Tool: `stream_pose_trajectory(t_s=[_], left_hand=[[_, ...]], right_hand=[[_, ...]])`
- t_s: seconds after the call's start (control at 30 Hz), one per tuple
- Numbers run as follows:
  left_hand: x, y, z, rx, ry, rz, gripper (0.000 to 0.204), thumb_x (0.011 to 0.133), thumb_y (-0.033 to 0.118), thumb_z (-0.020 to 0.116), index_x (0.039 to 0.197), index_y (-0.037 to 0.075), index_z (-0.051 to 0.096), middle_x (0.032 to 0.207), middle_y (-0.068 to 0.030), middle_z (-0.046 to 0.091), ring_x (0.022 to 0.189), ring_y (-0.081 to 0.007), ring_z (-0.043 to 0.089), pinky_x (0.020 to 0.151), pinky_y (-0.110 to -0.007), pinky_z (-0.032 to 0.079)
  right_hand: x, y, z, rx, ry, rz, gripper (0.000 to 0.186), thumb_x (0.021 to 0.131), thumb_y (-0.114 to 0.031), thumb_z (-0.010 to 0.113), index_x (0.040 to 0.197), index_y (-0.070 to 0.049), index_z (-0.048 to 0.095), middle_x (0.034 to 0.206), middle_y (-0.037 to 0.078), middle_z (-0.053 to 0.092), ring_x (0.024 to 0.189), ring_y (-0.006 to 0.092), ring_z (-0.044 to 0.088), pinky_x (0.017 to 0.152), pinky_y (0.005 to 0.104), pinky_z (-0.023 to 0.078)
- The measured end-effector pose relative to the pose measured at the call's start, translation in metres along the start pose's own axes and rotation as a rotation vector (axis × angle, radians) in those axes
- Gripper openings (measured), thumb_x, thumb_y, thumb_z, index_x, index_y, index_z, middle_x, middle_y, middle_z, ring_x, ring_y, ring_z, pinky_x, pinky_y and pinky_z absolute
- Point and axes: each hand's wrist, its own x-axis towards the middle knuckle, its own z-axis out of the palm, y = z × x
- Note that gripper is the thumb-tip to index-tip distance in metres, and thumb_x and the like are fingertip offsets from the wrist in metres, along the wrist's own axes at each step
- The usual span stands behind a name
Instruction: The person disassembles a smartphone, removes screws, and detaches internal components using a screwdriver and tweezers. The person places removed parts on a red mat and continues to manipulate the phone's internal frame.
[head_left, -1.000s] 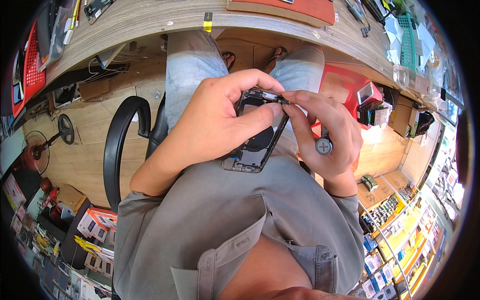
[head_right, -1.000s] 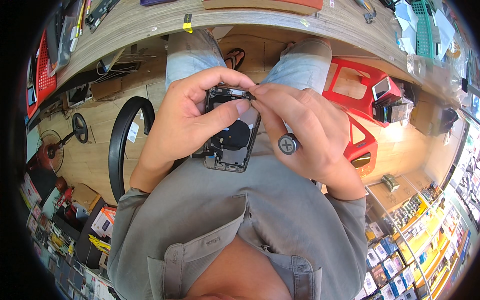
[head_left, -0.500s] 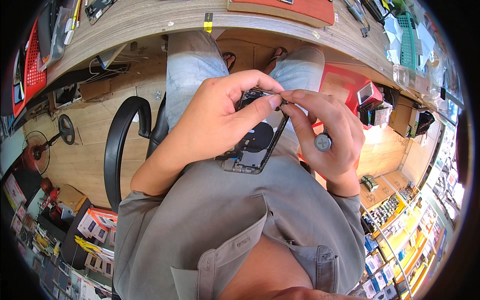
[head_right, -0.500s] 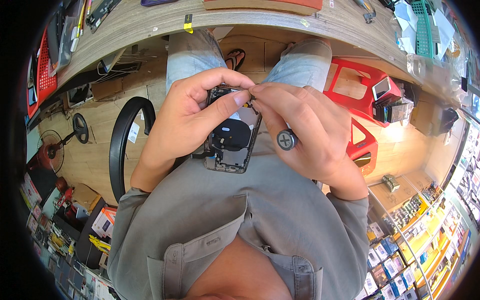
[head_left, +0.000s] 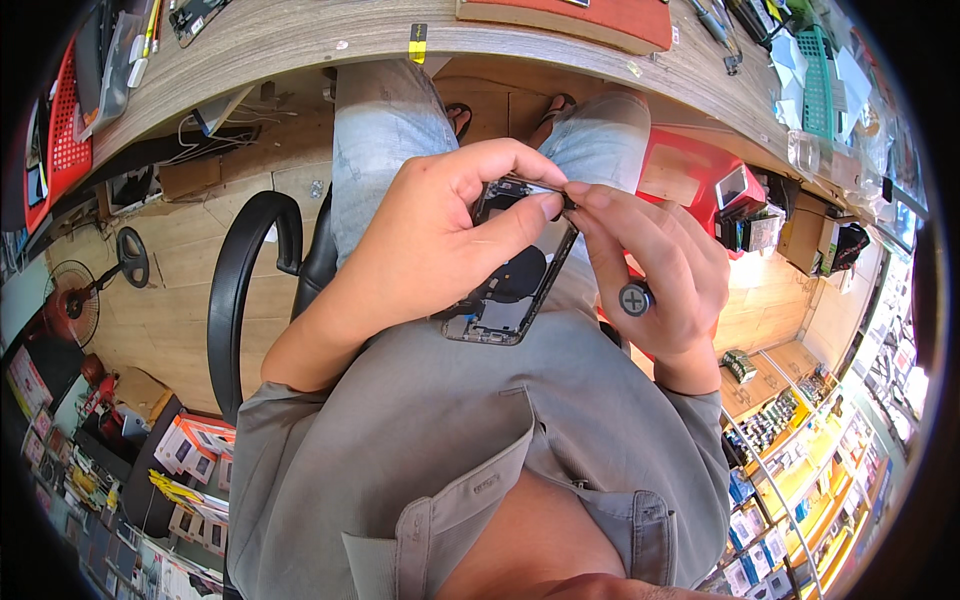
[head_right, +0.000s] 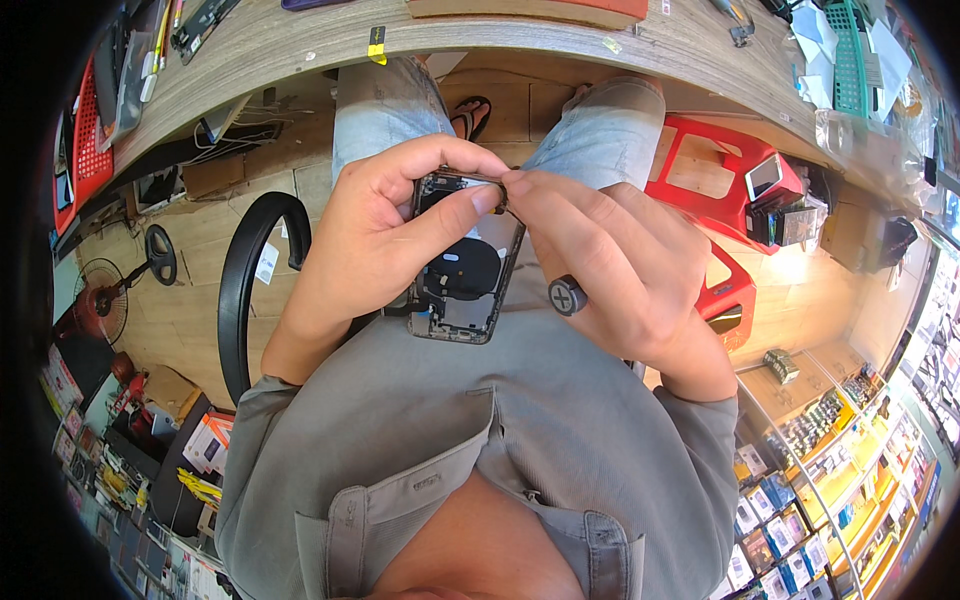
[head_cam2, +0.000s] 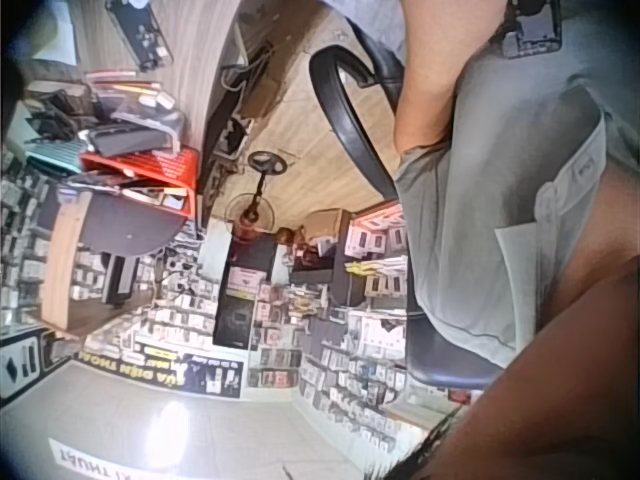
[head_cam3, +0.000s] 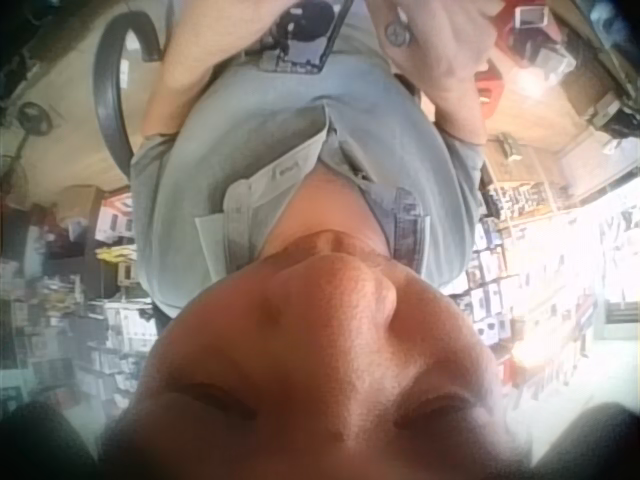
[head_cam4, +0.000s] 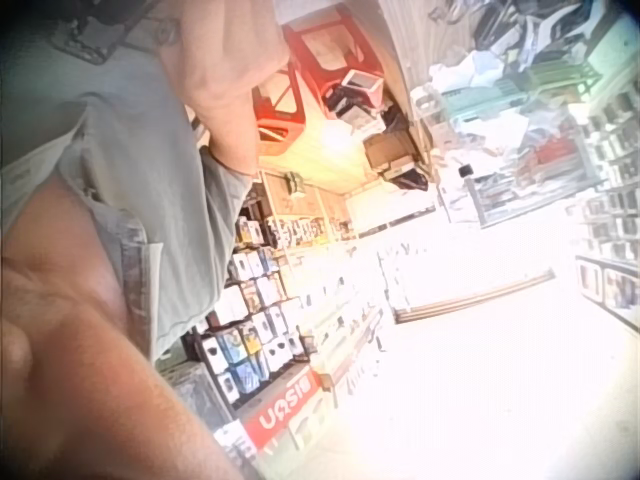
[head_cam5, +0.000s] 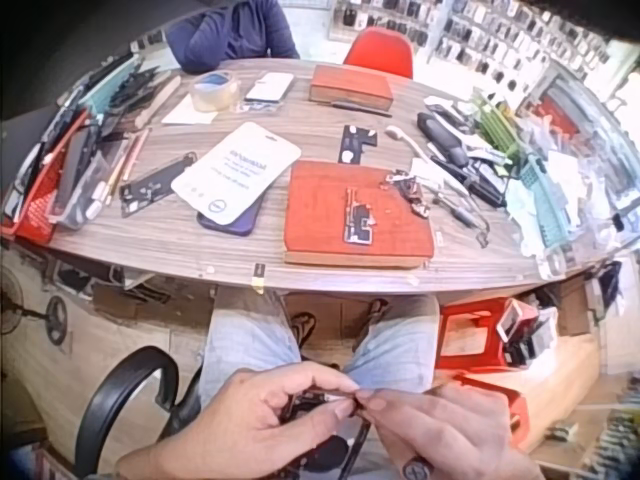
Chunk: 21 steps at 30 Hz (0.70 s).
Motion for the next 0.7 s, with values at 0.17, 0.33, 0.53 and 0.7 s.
stream_pose_trajectory(t_s=[0.17,0.33,0.53,0.7], left_hand=[[0.001,-0.009,0.004,0.041,0.098,0.110,0.017,0.102,0.012,0.076,0.115,0.002,0.075,0.087,-0.0001,0.073,0.078,-0.0019,0.058,0.068,-0.024,0.048],[0.002,-0.011,0.005,0.039,0.105,0.119,0.017,0.101,0.012,0.076,0.115,0.002,0.075,0.088,-0.0013,0.074,0.078,-0.0031,0.059,0.069,-0.024,0.049],[0.003,-0.015,0.006,-0.002,0.114,0.144,0.016,0.101,0.011,0.075,0.113,0.002,0.076,0.086,-0.0002,0.072,0.076,-0.0027,0.057,0.067,-0.024,0.047],[-0.001,0.002,-0.002,-0.008,0.011,-0.048,0.018,0.107,0.007,0.069,0.121,-0.003,0.073,0.108,-0.0024,0.075,0.098,-0.0048,0.065,0.084,-0.022,0.052]], right_hand=[[0.000,-0.001,-0.001,-0.006,-0.006,-0.004,0.042,0.083,0.011,0.087,0.119,0.002,0.069,0.102,0.015,0.083,0.074,0.0208,0.075,0.061,0.0284,0.056],[-0.002,0.000,-0.002,-0.016,-0.021,-0.008,0.042,0.083,0.011,0.087,0.119,0.001,0.069,0.102,0.015,0.083,0.074,0.0208,0.075,0.062,0.0286,0.056],[-0.005,0.009,0.006,-0.043,0.078,-0.102,0.040,0.077,0.009,0.081,0.115,0.003,0.073,0.104,0.013,0.082,0.065,0.0170,0.065,0.054,0.0286,0.051],[-0.001,-0.001,0.000,0.127,0.024,0.124,0.035,0.085,0.012,0.082,0.117,0.002,0.070,0.104,0.014,0.083,0.073,0.0147,0.072,0.059,0.0259,0.054]])
